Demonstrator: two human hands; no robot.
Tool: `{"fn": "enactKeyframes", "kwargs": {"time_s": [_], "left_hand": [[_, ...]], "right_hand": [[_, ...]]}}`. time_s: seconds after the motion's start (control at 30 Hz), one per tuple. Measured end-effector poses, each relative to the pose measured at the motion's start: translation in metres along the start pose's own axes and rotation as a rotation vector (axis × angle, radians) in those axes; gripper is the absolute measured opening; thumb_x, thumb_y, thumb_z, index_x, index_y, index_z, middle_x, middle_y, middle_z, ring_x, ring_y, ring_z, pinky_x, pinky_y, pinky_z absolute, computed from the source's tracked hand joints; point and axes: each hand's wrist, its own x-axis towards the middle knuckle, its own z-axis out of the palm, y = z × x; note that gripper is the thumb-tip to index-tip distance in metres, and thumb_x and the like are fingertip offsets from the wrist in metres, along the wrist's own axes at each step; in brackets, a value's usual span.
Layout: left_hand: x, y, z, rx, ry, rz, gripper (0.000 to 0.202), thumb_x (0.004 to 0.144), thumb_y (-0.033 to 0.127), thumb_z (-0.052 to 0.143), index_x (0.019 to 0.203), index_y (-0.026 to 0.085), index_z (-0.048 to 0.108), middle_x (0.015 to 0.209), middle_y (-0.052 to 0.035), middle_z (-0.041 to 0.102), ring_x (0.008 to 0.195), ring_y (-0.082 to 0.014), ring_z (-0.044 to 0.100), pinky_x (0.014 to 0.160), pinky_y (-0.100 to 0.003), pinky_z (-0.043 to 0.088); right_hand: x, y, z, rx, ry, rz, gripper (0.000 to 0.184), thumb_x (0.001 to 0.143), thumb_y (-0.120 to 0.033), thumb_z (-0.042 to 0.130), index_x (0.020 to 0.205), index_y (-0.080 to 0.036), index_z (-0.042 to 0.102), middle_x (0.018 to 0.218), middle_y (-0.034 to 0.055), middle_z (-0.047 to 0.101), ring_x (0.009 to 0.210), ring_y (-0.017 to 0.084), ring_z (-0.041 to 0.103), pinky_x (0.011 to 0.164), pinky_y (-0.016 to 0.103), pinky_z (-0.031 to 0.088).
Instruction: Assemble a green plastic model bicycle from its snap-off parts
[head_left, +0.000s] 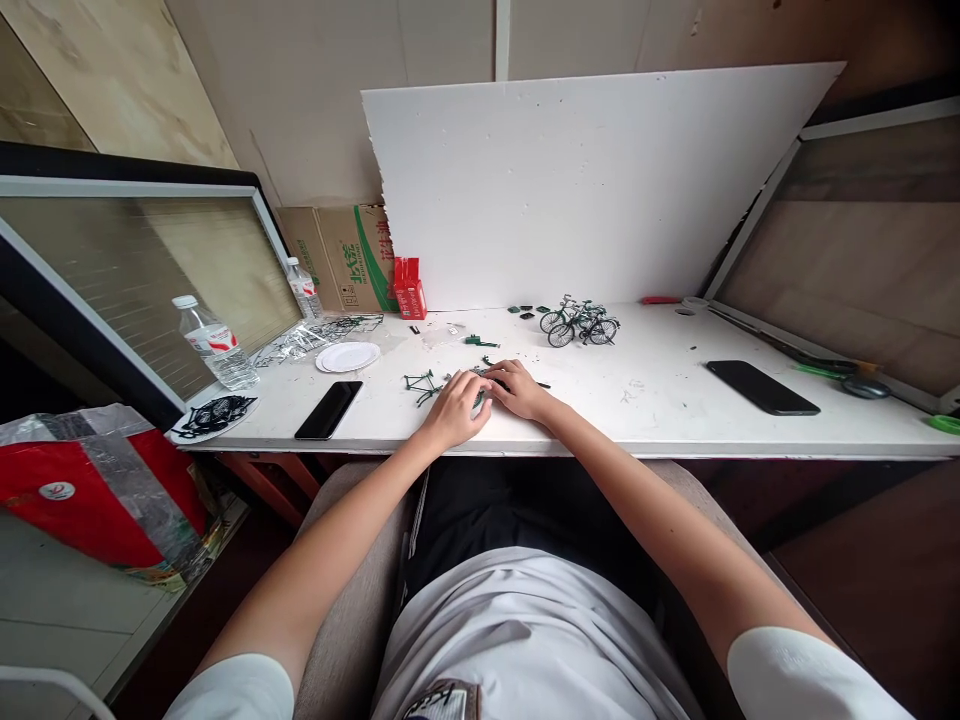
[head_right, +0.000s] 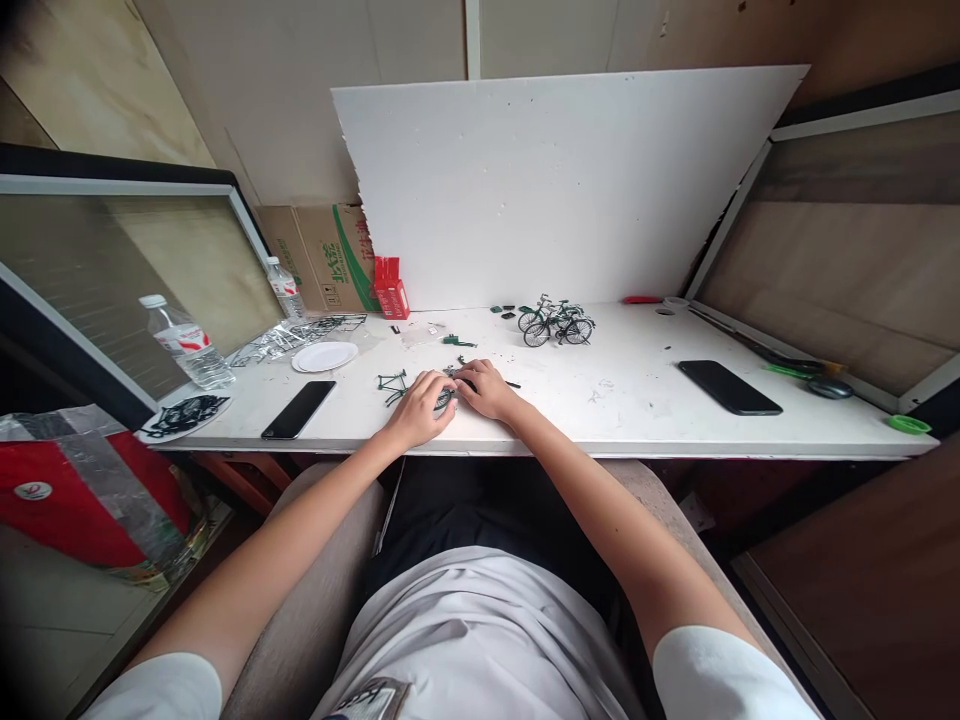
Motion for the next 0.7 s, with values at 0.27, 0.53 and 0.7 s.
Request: {"fn": "enactKeyframes", "kwargs": {"time_s": [0.27, 0.53, 0.7], "left_hand": [[0.0, -0.008, 0.002, -0.148, -0.095, 0.004, 0.017, 0.094, 0.013, 0.06, 0.093, 0.023, 0.072, 0.102, -0.0089, 0.068, 0.11, -0.0263, 0.063, 0.101, -0.042, 0.053], [-0.001, -0.01, 0.001, -0.185, -0.106, 0.026, 0.03, 0.094, 0.011, 0.057, 0.111, 0.025, 0.078, 0.11, -0.0094, 0.071, 0.111, -0.0263, 0.065, 0.103, -0.043, 0.054], [-0.002, -0.008, 0.002, -0.164, -0.12, 0.103, 0.032, 0.085, 0.007, 0.06, 0.101, 0.023, 0.082, 0.106, -0.0091, 0.075, 0.108, -0.027, 0.066, 0.099, -0.044, 0.057]], "right_hand": [[-0.001, -0.004, -0.001, -0.006, 0.031, 0.011, 0.043, 0.105, -0.044, 0.05, 0.134, -0.021, 0.074, 0.13, 0.0164, 0.065, 0.127, 0.035, 0.058, 0.111, 0.054, 0.049], [0.003, -0.006, -0.01, 0.189, 0.262, 0.081, 0.036, 0.104, -0.036, 0.049, 0.119, -0.021, 0.078, 0.116, 0.0147, 0.07, 0.109, 0.029, 0.067, 0.097, 0.048, 0.059], [0.004, -0.002, -0.014, 0.274, 0.416, 0.176, 0.029, 0.1, -0.04, 0.055, 0.104, -0.021, 0.076, 0.107, 0.0121, 0.076, 0.097, 0.027, 0.071, 0.083, 0.044, 0.061]]}}
